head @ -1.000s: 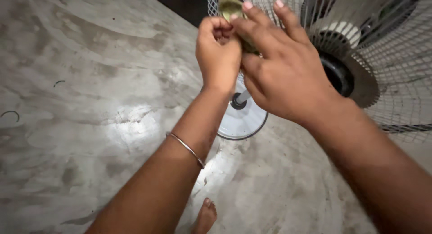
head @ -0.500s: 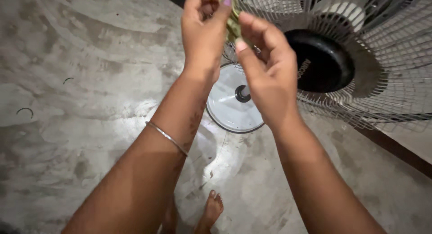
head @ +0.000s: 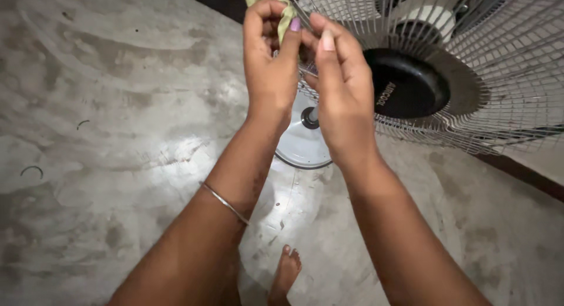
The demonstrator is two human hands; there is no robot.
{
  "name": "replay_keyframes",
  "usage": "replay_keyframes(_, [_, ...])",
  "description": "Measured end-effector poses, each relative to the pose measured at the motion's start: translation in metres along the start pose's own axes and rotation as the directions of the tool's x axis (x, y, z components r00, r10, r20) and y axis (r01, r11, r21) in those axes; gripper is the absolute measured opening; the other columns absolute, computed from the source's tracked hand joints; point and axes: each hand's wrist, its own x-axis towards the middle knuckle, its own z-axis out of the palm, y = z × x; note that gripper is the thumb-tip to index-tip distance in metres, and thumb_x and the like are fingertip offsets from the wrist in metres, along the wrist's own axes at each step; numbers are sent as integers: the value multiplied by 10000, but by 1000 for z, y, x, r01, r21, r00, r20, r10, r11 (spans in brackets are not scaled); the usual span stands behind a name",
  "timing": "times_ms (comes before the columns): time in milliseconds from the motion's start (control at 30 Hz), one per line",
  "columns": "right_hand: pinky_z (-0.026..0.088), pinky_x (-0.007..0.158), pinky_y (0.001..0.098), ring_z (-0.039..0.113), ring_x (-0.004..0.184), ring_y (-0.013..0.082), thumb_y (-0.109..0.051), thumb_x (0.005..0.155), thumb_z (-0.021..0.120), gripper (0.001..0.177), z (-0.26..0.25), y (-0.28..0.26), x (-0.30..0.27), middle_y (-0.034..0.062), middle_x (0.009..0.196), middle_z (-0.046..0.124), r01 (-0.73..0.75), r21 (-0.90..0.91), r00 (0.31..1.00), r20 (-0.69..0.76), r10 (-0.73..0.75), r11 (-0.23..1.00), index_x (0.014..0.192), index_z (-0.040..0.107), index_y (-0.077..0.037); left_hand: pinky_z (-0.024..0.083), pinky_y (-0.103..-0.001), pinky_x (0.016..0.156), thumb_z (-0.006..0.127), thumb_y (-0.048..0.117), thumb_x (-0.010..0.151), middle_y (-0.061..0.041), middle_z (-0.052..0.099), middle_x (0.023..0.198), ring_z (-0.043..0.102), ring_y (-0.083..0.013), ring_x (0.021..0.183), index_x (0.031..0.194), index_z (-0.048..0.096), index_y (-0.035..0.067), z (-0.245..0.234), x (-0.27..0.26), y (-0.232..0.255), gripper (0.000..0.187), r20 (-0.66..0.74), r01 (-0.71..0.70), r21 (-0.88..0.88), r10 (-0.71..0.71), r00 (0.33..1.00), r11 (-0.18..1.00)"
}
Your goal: The person cleans the front and back grill and blades of a stand fan using a cloth.
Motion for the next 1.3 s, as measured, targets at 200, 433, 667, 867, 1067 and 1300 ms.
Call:
replay_keyframes(200, [463, 1197, 287, 590, 1373, 173, -163, 1179, 519, 329, 3, 11, -2, 124, 1431, 627, 162, -31, 984, -71, -164, 986, 1453, 537, 18, 521, -251, 832, 669, -63, 1050, -47, 658, 977, 615, -106, 883, 1082, 608, 11, -11, 31, -5, 101, -33, -240, 227, 254, 967, 944])
replay_keyframes(433, [515, 1121, 278, 658, 1263, 132, -149, 1133, 562, 289, 1, 6, 6, 84, 1325, 703, 121, -43, 988, -91, -124, 992, 1360, 627, 18, 539, -283, 666, 662, -34, 952, -39, 689, 975, 645, -108, 783, 1101, 590, 11, -17, 76, -15, 172, -260, -105, 211, 160, 952, 972])
replay_keyframes(667, [533, 924, 238, 643, 1058, 72, -151, 1082, 571, 260, 0, -1, 10, 49, 1210, 727, -62, -12, 989, -133, 60, 998, 1256, 690, 1, 531, -287, 970, 568, -109, 991, -53, 596, 1151, 611, -147, 1052, 1164, 532, 34, -2, 37, -2, 228, -79, -233, 333, 273, 959, 914])
replay_keyframes(867, [536, 907, 228, 645, 1037, 67, -161, 1087, 574, 244, 1, 3, 11, 36, 1191, 725, -62, 54, 987, -145, 70, 997, 1229, 696, -5, 509, -308, 980, 589, -122, 967, -94, 603, 1124, 595, -175, 1035, 1139, 608, 28, 8, -3, 25, 229, 34, -246, 401, 255, 966, 882])
replay_keyframes(1067, [534, 892, 226, 661, 1050, 73, -184, 1072, 586, 259, 0, -1, 12, 51, 1199, 741, -121, -37, 983, -145, 115, 992, 1238, 704, -24, 542, -322, 914, 650, -40, 967, -97, 658, 1036, 651, -191, 947, 1141, 564, -8, -13, 84, 13, 197, -161, -295, 259, 342, 926, 920])
replay_keyframes(1300, [559, 888, 236, 700, 1128, 112, -182, 1051, 584, 255, 4, -4, 18, 57, 1197, 746, -190, 32, 961, -199, 192, 981, 1208, 710, -25, 523, -342, 942, 685, -50, 964, -88, 592, 1091, 608, -194, 999, 1133, 581, 2, -4, 71, 15, 205, -89, -313, 566, 434, 897, 763])
